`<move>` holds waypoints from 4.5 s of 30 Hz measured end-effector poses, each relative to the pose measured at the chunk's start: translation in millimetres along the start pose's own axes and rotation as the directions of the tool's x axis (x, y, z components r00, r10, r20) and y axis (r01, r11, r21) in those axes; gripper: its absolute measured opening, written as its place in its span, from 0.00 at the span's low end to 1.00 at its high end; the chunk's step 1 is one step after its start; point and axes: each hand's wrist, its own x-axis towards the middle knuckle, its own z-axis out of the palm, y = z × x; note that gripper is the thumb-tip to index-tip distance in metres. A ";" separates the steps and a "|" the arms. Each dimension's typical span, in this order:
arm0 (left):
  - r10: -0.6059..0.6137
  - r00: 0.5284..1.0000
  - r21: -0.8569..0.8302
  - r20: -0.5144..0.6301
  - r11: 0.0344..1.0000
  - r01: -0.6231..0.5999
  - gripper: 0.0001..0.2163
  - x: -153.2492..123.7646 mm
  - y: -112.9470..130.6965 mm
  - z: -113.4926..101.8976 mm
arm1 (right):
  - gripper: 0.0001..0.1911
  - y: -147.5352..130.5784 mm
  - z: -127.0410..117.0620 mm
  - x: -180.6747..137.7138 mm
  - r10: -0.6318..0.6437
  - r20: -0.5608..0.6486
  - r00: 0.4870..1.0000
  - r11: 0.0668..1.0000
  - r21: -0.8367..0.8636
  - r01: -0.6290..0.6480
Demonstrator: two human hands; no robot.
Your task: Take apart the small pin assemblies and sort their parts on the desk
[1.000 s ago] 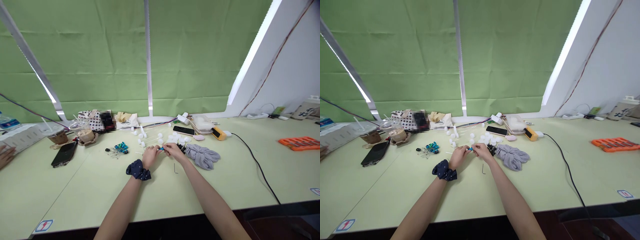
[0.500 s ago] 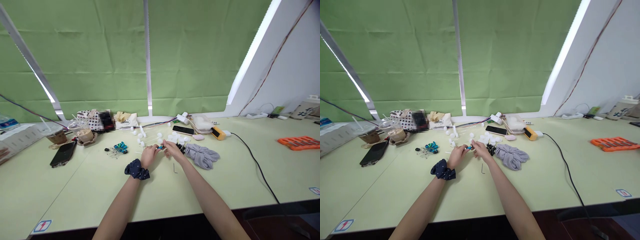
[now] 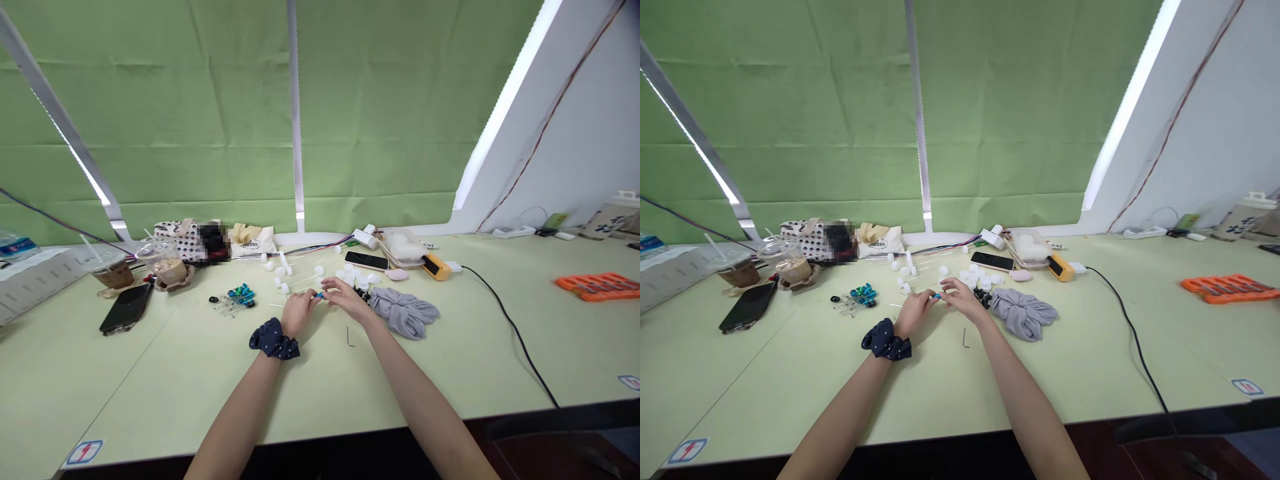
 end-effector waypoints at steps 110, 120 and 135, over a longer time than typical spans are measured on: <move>-0.113 0.993 -0.385 0.026 0.916 0.115 0.15 -0.4 -9.6 -5.9 | 0.04 11.1 -2.8 6.7 -0.173 0.016 0.985 0.892 -0.421 0.163; -0.072 0.997 -0.290 -0.023 0.955 0.063 0.11 -1.3 -10.8 -8.4 | 0.11 8.6 -4.3 3.0 -0.189 0.139 0.972 0.801 -0.550 0.235; -0.294 0.931 -0.404 -0.218 0.895 0.188 0.14 0.0 -23.6 -11.7 | 0.03 20.3 -14.4 8.7 -0.212 -0.083 0.974 0.595 -0.801 0.061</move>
